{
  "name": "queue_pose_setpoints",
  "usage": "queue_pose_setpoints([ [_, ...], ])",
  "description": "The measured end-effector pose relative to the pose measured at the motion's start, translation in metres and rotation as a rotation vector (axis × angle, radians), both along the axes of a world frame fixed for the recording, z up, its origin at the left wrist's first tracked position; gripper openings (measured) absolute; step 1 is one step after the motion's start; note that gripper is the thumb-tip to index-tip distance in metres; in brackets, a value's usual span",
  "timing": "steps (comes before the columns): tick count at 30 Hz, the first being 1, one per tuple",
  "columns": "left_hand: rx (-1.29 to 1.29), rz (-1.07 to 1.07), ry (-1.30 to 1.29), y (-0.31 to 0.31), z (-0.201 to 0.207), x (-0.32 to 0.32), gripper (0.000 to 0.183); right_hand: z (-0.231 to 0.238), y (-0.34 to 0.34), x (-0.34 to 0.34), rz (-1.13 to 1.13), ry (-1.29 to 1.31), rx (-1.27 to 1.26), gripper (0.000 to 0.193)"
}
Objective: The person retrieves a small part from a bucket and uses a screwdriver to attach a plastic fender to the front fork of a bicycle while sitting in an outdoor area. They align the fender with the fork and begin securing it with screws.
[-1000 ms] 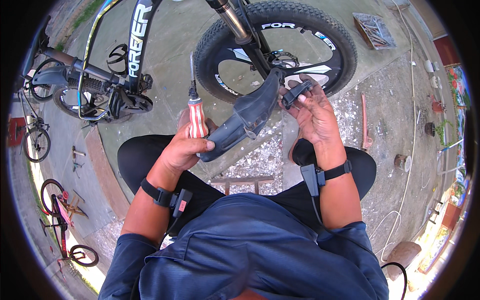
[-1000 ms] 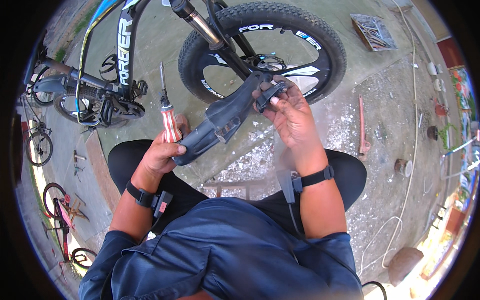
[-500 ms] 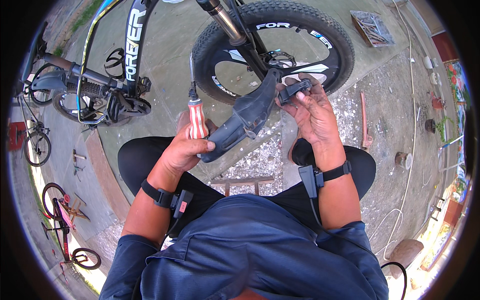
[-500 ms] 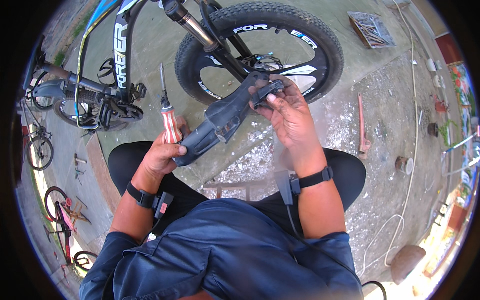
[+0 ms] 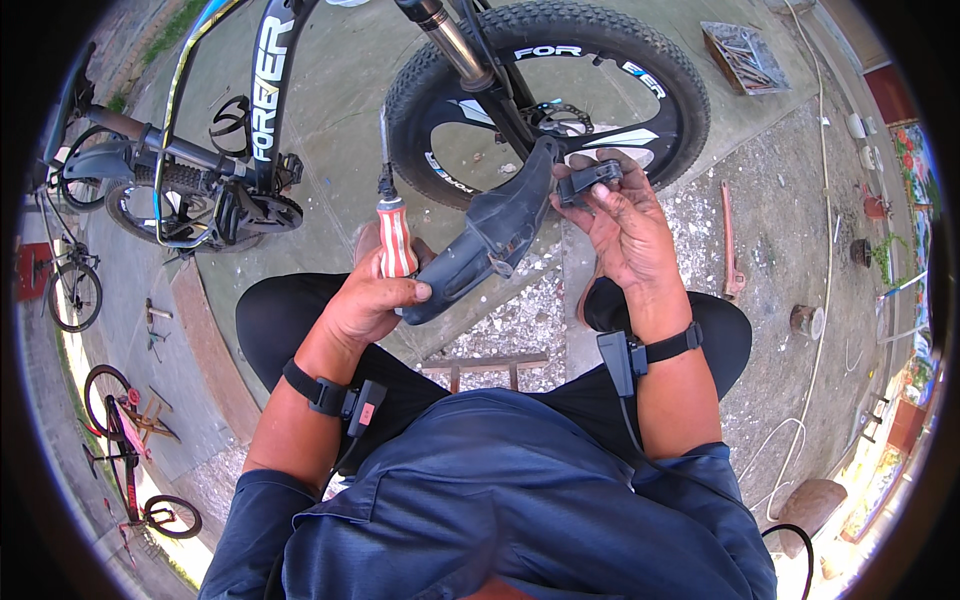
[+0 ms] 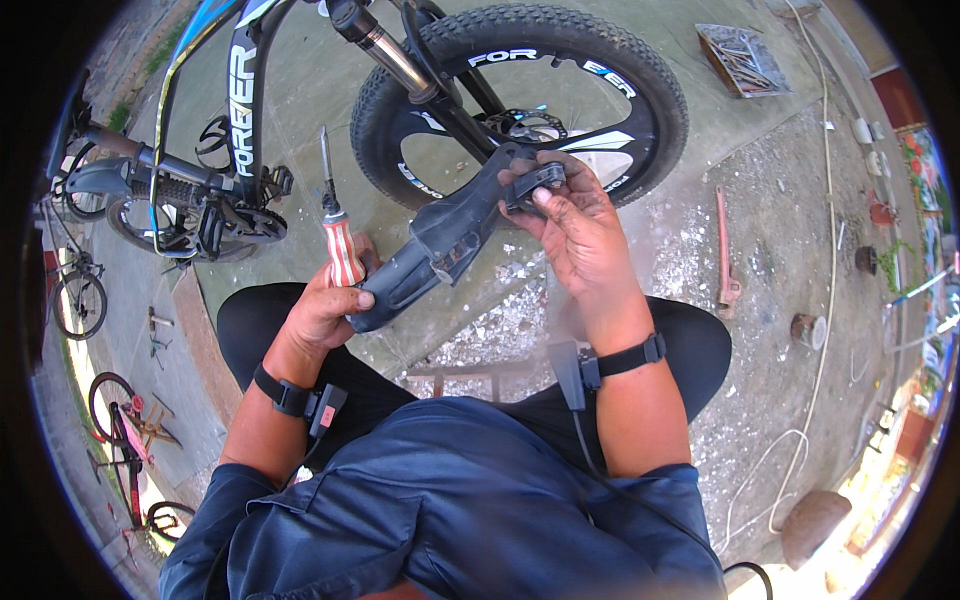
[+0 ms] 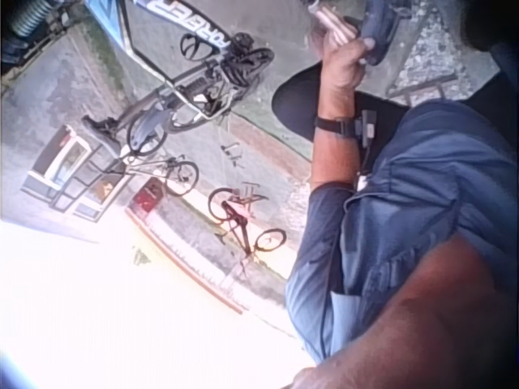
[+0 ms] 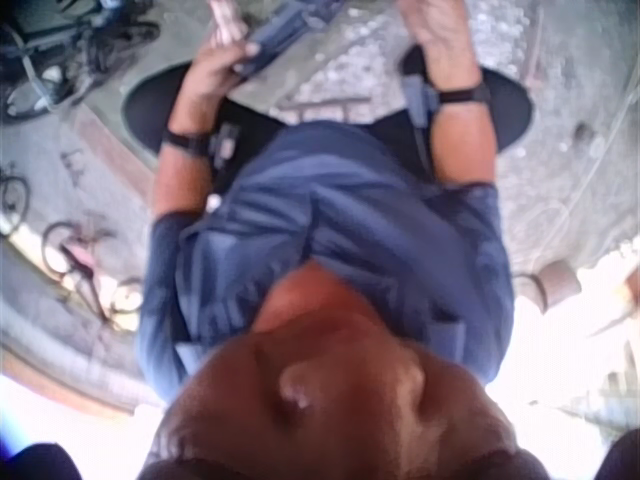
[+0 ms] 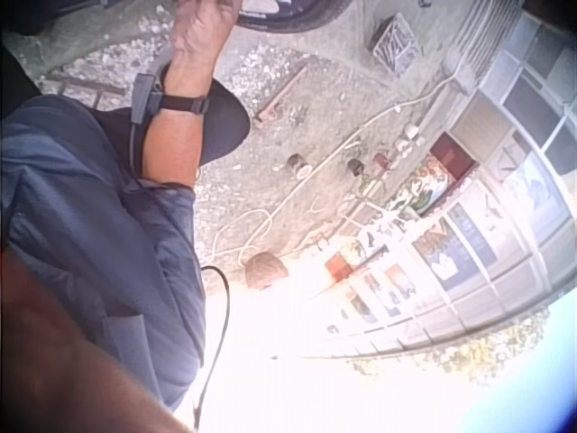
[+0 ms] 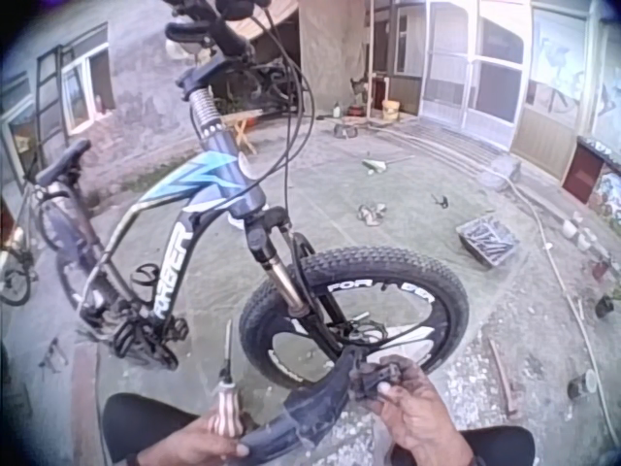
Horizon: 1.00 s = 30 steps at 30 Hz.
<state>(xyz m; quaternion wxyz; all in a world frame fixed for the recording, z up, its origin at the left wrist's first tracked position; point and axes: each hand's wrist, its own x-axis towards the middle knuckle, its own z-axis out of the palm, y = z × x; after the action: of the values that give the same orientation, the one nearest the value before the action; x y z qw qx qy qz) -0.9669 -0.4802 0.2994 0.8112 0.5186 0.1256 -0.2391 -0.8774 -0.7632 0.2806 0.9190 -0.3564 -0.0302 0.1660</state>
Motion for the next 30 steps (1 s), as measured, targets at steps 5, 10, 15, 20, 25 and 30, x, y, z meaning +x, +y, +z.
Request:
queue_pose_setpoints([
  [5,-0.005,0.014,0.0,0.001,-0.005,-0.002,0.063,0.002,0.001,-0.001,0.001,0.008,0.006,0.034],
  [10,0.004,0.016,-0.008,0.003,-0.007,-0.002,0.062,0.002,0.001,-0.001,-0.009,0.037,-0.002,0.034],
  [15,-0.005,0.009,-0.001,0.003,-0.006,-0.001,0.062,0.003,0.002,-0.001,-0.021,0.05,-0.037,0.031],
  [20,-0.005,0.009,-0.005,0.002,-0.007,-0.001,0.061,0.004,0.001,-0.001,-0.028,0.056,-0.054,0.03],
  [25,-0.017,-0.005,-0.005,0.0,-0.002,0.0,0.055,0.001,0.0,0.0,-0.031,0.062,-0.07,0.028],
  [30,-0.032,-0.034,-0.046,0.009,-0.013,-0.006,0.031,0.01,0.01,0.001,-0.017,0.062,-0.132,0.027],
])
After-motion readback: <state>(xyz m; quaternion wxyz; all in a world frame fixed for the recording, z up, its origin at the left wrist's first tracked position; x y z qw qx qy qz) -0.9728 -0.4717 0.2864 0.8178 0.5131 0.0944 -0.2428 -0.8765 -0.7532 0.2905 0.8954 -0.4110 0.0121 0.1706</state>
